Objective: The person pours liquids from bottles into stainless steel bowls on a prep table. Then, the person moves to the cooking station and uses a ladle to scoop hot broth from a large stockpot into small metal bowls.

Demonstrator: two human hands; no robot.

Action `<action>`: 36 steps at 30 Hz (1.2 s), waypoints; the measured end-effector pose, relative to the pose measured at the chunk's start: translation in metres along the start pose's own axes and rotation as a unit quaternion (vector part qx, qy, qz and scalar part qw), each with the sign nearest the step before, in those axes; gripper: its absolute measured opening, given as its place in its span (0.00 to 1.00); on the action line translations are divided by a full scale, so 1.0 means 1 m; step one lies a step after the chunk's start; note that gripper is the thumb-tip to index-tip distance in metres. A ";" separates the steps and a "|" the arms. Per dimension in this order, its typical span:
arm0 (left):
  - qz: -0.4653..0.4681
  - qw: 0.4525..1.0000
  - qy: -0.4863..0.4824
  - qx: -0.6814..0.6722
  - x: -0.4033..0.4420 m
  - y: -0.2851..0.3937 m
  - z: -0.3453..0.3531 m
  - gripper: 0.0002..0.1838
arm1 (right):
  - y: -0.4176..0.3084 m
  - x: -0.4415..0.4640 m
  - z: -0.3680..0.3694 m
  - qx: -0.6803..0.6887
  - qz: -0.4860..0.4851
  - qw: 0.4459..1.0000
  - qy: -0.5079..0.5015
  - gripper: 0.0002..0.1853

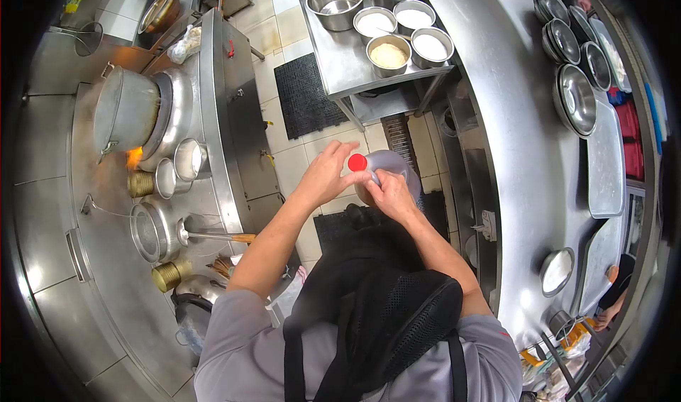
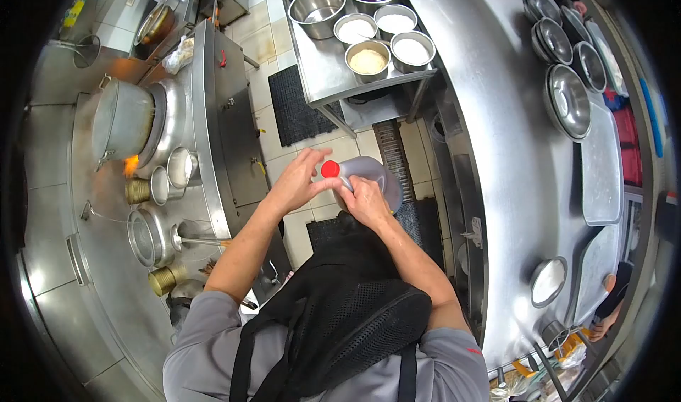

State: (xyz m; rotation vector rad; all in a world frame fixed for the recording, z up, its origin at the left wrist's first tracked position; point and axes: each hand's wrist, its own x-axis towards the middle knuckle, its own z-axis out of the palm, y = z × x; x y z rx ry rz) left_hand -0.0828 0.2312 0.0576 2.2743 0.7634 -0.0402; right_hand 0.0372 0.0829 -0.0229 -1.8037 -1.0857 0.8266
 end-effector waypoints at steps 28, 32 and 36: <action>0.250 0.958 -0.077 -0.121 0.153 -0.102 0.215 0.20 | 0.225 0.020 0.034 0.067 0.171 0.977 0.111 0.20; 0.158 0.973 -0.099 -0.139 0.173 -0.118 0.262 0.24 | 0.275 0.018 0.047 0.071 0.154 0.976 0.138 0.18; 0.206 0.952 -0.135 -0.182 0.196 -0.132 0.295 0.29 | 0.303 0.016 0.042 0.090 0.192 0.965 0.155 0.16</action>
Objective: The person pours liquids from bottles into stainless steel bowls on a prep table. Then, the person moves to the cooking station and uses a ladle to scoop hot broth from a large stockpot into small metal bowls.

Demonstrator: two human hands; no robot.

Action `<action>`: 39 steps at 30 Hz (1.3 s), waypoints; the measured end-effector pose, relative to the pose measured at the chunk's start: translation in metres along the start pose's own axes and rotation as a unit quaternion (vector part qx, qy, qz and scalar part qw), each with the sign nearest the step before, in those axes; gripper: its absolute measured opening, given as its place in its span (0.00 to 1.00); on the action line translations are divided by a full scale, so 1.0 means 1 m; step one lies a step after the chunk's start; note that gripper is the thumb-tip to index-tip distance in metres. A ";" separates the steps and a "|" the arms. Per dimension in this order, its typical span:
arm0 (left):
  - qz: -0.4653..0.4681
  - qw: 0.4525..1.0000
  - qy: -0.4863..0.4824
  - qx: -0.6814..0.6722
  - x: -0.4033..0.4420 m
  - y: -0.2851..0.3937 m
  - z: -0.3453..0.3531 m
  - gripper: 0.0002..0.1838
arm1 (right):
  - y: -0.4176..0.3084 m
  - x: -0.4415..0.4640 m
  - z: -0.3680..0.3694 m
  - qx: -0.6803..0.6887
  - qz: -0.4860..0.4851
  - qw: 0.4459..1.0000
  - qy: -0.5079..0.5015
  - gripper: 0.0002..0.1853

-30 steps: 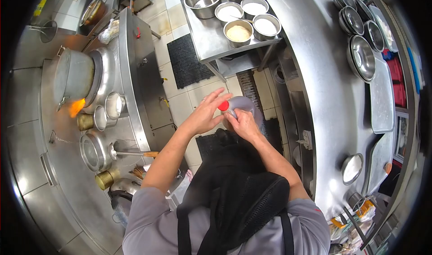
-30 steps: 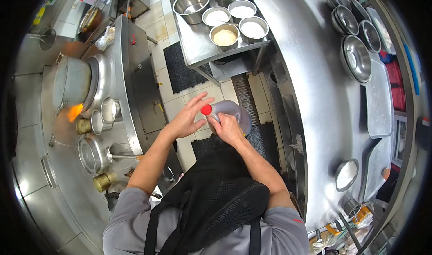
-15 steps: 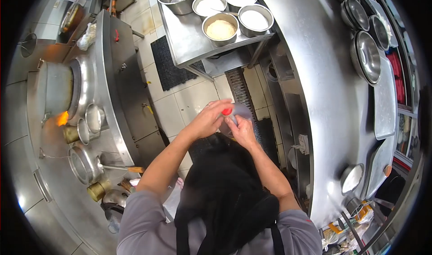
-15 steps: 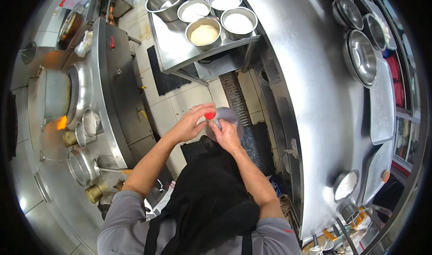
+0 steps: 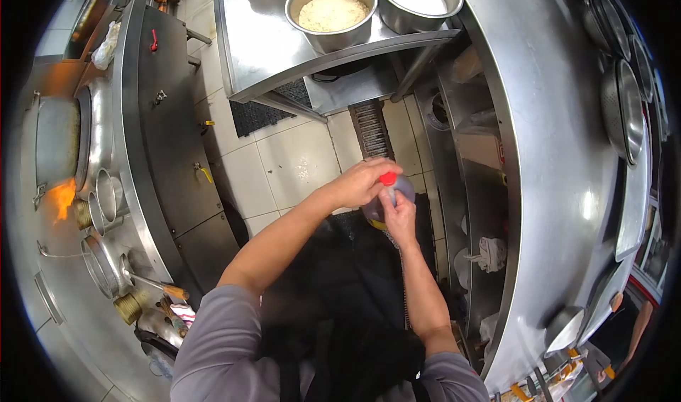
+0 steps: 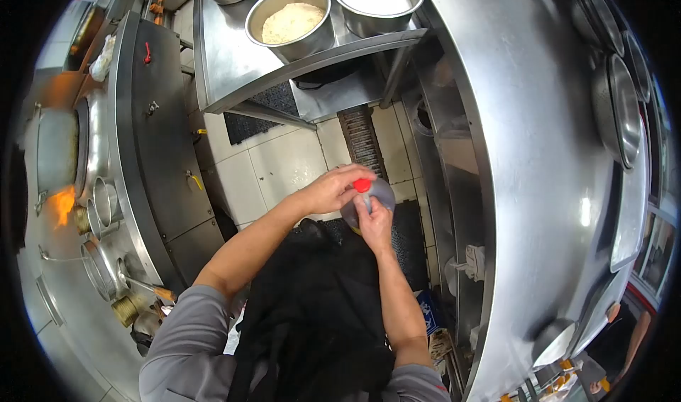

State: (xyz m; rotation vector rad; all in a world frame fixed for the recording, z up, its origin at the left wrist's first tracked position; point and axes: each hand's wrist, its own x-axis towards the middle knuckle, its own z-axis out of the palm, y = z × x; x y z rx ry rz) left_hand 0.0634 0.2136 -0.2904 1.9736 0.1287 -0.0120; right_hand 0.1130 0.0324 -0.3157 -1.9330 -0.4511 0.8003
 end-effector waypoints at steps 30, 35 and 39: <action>-0.504 0.860 0.074 0.019 -0.248 -0.055 -0.071 0.33 | 0.211 0.159 -0.056 0.417 0.083 0.815 0.394 0.13; -0.438 0.844 0.275 0.142 -0.251 -0.100 -0.152 0.28 | 0.196 0.161 -0.050 0.441 0.046 0.815 0.372 0.18; -0.363 0.814 0.395 0.221 -0.233 -0.160 -0.243 0.25 | 0.178 0.165 -0.042 0.436 0.076 0.810 0.384 0.17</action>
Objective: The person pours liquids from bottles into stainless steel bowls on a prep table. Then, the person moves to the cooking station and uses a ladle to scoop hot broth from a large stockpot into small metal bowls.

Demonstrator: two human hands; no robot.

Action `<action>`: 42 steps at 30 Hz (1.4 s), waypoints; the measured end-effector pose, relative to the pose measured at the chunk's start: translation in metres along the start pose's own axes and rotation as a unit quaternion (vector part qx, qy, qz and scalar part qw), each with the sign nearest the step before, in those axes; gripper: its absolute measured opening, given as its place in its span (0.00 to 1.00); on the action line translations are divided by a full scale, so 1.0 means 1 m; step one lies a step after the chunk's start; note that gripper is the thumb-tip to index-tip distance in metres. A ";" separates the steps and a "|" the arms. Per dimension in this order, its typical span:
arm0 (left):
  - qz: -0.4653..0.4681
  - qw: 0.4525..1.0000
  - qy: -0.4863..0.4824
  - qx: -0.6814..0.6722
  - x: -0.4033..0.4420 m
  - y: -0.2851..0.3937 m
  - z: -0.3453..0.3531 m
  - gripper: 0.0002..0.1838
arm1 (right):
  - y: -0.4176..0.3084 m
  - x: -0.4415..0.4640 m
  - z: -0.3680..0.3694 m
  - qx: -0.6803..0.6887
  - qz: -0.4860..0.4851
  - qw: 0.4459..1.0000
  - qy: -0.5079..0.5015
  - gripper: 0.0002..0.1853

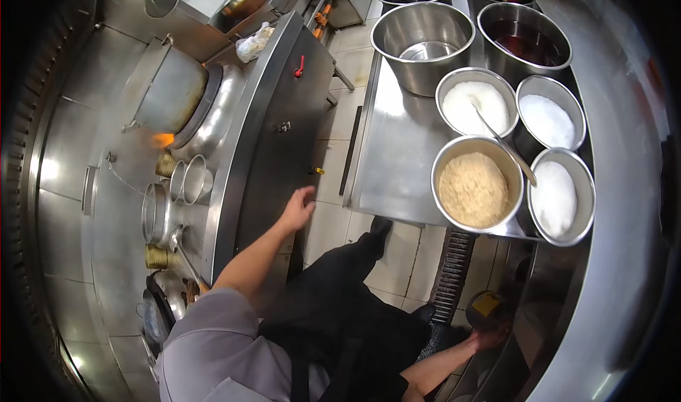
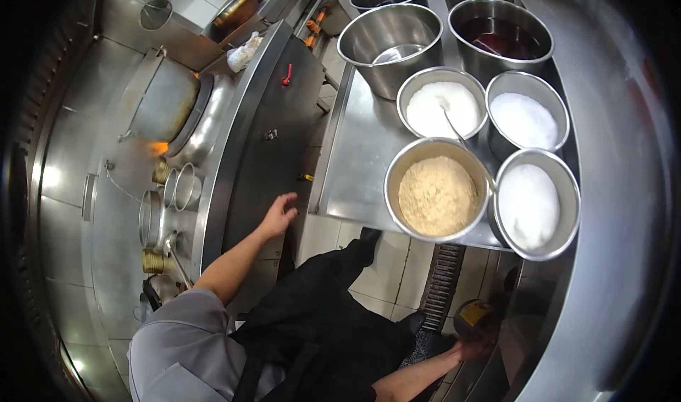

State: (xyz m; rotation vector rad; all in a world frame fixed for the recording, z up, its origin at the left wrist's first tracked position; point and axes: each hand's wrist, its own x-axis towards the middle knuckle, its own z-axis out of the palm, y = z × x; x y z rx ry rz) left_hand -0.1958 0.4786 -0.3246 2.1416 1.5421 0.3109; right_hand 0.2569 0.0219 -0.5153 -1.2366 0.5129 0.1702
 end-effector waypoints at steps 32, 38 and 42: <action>-0.179 0.965 0.179 0.066 0.515 -0.028 -0.075 0.47 | 0.044 -0.170 -0.135 -0.485 0.278 0.739 -0.375 0.32; -0.269 0.942 0.185 0.082 0.540 -0.018 -0.064 0.49 | 0.000 -0.250 -0.037 -0.553 0.356 0.724 -0.207 0.26; -0.259 0.944 0.139 0.150 0.545 -0.022 -0.059 0.47 | -0.019 -0.257 -0.013 -0.543 0.356 0.740 -0.176 0.23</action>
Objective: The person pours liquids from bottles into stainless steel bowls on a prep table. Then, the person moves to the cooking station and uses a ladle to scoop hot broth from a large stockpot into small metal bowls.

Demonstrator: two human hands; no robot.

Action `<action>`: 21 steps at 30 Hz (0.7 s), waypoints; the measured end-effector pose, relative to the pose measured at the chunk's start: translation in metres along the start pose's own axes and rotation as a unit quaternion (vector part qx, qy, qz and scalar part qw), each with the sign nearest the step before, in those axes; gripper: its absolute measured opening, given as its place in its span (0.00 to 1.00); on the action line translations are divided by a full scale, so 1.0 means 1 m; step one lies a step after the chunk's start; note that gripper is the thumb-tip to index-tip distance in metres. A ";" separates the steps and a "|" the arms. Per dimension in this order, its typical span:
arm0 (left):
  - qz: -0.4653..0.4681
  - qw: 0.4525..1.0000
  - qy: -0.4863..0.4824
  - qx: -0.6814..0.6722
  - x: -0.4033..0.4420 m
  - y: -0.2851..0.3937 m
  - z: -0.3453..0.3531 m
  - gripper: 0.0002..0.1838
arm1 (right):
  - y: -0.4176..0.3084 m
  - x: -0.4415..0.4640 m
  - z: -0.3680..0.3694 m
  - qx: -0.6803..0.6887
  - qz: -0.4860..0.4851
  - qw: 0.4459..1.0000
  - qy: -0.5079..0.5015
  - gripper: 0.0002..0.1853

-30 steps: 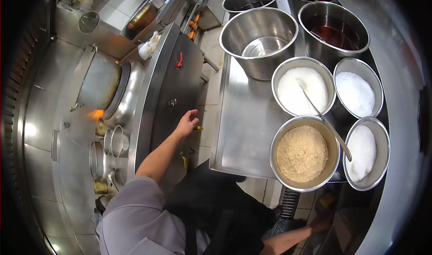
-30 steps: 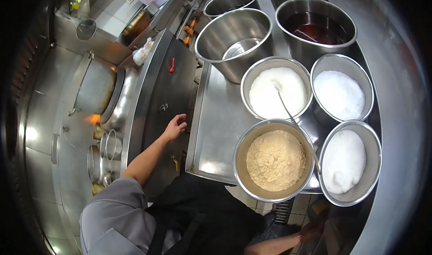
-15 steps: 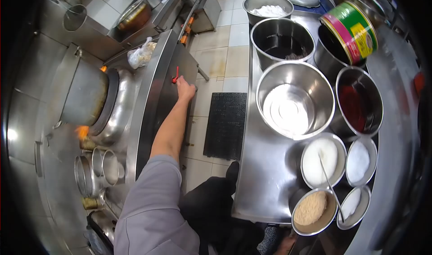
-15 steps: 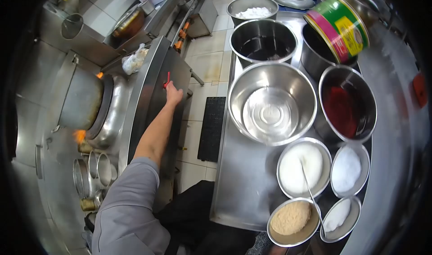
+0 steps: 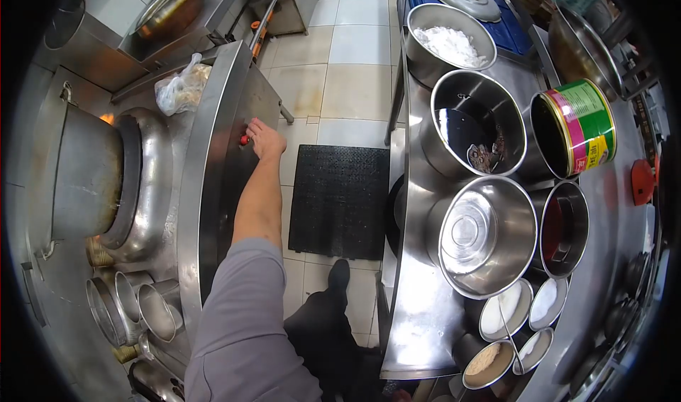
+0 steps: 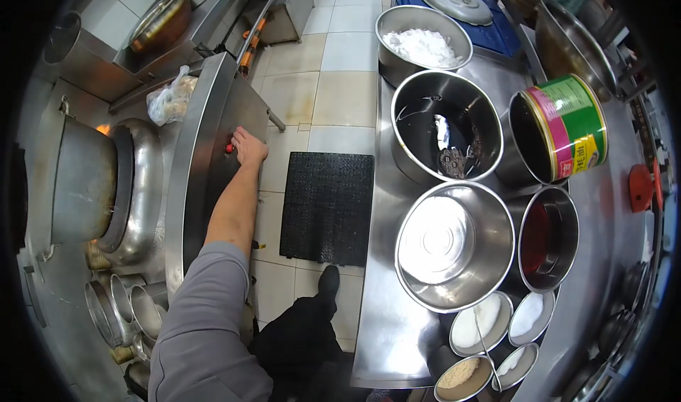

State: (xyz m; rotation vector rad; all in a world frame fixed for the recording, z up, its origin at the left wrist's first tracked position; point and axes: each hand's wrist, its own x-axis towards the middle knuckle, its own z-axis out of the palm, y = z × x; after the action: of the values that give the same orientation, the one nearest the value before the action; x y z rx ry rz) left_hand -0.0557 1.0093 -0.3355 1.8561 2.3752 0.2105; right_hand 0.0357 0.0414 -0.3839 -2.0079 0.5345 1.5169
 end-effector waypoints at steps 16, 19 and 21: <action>0.108 0.952 -0.246 -0.147 -0.364 -0.135 -0.068 0.42 | -0.096 -0.028 -0.058 -0.303 -0.197 0.927 -0.101 0.21; 0.073 0.929 -0.342 -0.121 -0.467 -0.223 -0.107 0.32 | -0.123 -0.041 -0.086 -0.358 -0.212 0.902 -0.120 0.21; 0.090 0.928 -0.335 -0.137 -0.526 -0.284 -0.122 0.17 | -0.133 -0.052 -0.108 -0.395 -0.225 0.881 -0.130 0.21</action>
State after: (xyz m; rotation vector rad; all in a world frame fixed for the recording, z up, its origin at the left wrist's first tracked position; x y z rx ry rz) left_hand -0.2221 0.4266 -0.2627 1.6585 1.6316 -0.0705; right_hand 0.1823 0.0722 -0.2859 -2.1893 -0.7441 1.8033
